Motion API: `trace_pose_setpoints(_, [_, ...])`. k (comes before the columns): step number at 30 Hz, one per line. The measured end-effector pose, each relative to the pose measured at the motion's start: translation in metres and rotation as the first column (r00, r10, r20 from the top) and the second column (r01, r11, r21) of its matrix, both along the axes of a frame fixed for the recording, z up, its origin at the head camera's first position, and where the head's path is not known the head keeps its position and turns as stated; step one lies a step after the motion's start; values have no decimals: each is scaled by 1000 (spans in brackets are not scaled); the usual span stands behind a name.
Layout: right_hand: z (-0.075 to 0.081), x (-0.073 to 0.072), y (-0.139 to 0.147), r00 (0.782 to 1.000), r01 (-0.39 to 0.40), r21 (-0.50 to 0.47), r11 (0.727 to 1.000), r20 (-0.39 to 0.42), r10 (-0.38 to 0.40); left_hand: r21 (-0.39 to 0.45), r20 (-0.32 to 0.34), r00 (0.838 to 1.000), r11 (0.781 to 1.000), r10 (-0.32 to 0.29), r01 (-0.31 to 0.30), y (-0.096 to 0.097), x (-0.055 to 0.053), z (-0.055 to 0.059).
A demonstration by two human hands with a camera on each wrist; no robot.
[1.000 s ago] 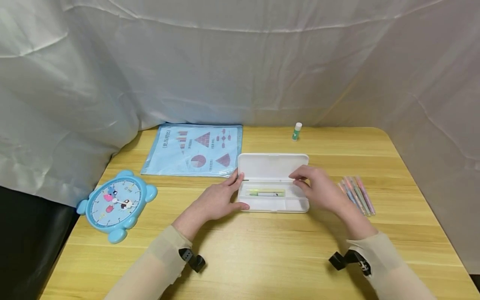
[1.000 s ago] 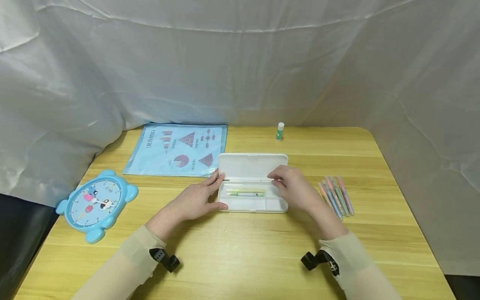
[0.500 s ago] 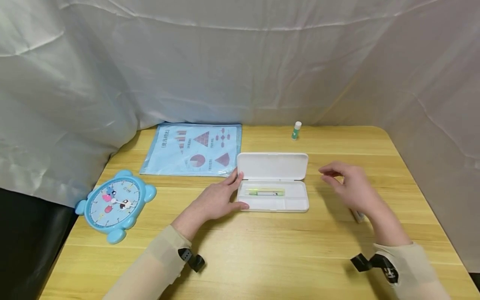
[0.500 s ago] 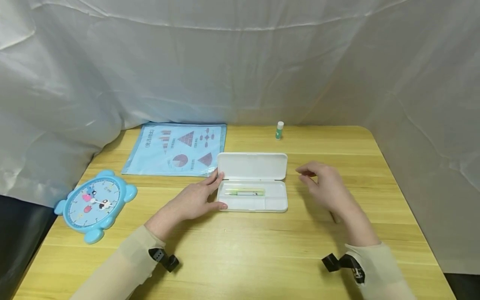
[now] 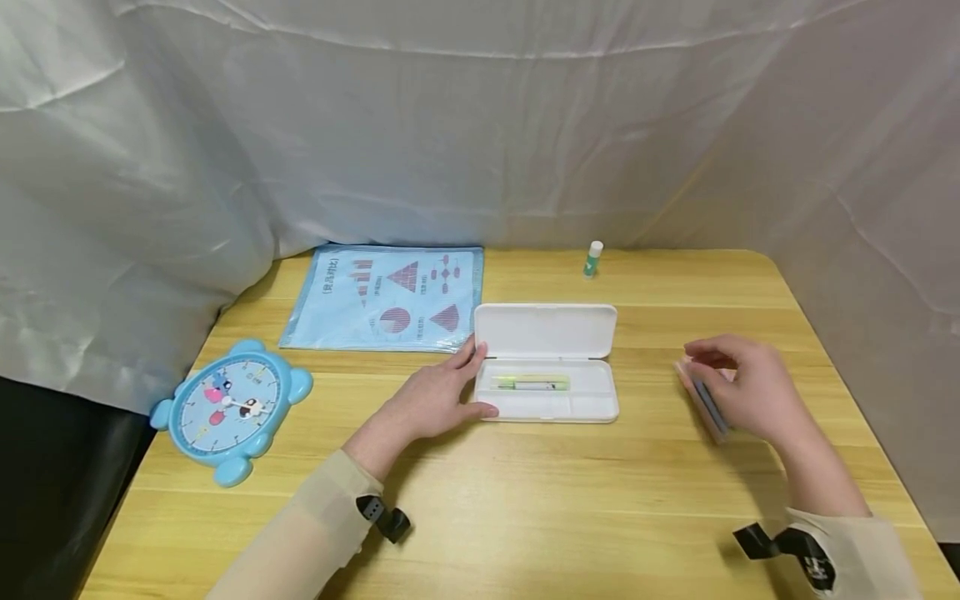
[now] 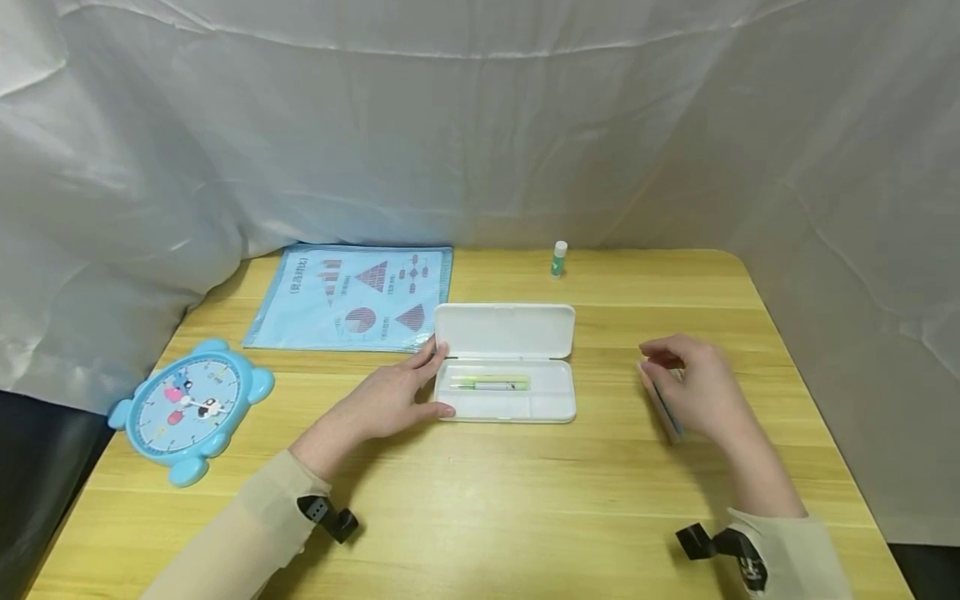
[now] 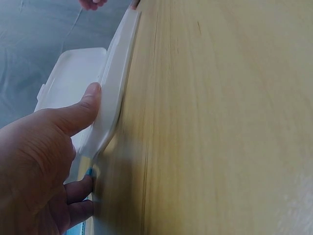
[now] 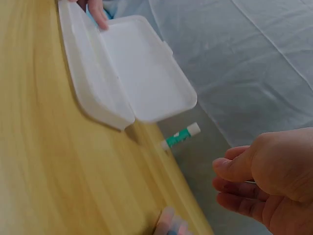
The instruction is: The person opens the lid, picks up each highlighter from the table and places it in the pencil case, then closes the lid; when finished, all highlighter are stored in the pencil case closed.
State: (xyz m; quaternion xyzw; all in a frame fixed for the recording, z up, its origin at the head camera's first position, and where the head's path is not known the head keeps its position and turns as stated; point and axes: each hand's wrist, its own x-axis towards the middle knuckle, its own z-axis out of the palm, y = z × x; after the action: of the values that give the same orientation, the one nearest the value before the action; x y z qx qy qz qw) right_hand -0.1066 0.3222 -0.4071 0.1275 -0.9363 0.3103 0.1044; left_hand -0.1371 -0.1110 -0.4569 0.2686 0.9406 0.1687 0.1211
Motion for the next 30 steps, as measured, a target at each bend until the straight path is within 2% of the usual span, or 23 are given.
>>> trace_pose_setpoints(10, [-17,17,15,999,52,-6,999,4,-52,3,4,1000,1000,-4,4,0,0,1])
trace_pose_setpoints(14, [-25,23,18,995,68,20,997,75,-69,0,6,1000,1000,-6,6,0,0,1])
trace_pose_setpoints(19, [-31,31,18,977,86,64,994,192,-97,-2,17,1000,1000,-2,2,0,0,2])
trace_pose_setpoints(30, [-36,39,8,968,77,85,993,233,-95,-6,24,1000,1000,-1,1,1,0,3])
